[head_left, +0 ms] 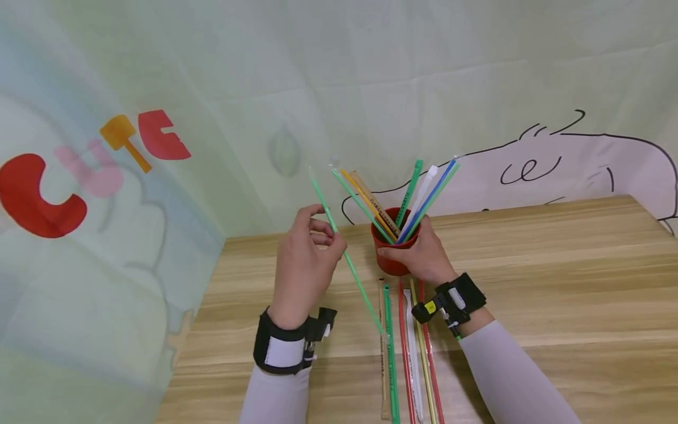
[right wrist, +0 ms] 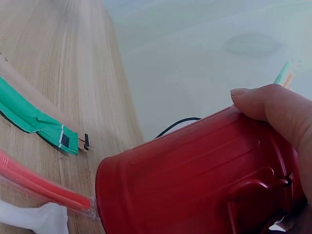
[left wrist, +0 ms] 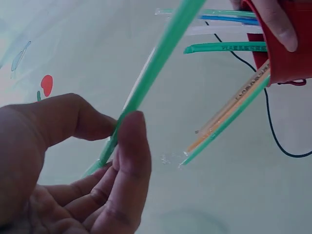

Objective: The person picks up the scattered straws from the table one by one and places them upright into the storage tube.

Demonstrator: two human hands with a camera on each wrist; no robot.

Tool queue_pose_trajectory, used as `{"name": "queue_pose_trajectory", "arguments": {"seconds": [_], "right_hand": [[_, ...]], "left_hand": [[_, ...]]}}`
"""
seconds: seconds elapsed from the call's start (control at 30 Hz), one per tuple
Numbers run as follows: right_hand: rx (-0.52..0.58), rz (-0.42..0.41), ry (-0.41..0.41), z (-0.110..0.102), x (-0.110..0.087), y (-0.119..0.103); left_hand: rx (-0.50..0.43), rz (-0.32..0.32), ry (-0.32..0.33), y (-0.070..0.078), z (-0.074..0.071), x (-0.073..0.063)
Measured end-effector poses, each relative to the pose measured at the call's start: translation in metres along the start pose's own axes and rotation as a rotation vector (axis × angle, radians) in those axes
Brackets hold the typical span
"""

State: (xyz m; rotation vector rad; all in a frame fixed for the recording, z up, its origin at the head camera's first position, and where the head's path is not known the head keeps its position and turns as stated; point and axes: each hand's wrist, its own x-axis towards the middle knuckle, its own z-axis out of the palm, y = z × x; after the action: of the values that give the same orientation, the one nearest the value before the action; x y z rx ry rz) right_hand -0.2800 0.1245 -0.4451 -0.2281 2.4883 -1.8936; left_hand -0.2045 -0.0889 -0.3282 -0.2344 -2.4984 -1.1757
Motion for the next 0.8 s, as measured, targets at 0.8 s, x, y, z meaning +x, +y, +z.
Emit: {"name": "queue_pose_trajectory", "arguments": {"seconds": [0.8], "right_hand": [[-0.008, -0.015, 0.001, 0.001, 0.000, 0.000]], "left_hand": [[-0.123, 0.138, 0.339, 0.017, -0.012, 0.034]]}}
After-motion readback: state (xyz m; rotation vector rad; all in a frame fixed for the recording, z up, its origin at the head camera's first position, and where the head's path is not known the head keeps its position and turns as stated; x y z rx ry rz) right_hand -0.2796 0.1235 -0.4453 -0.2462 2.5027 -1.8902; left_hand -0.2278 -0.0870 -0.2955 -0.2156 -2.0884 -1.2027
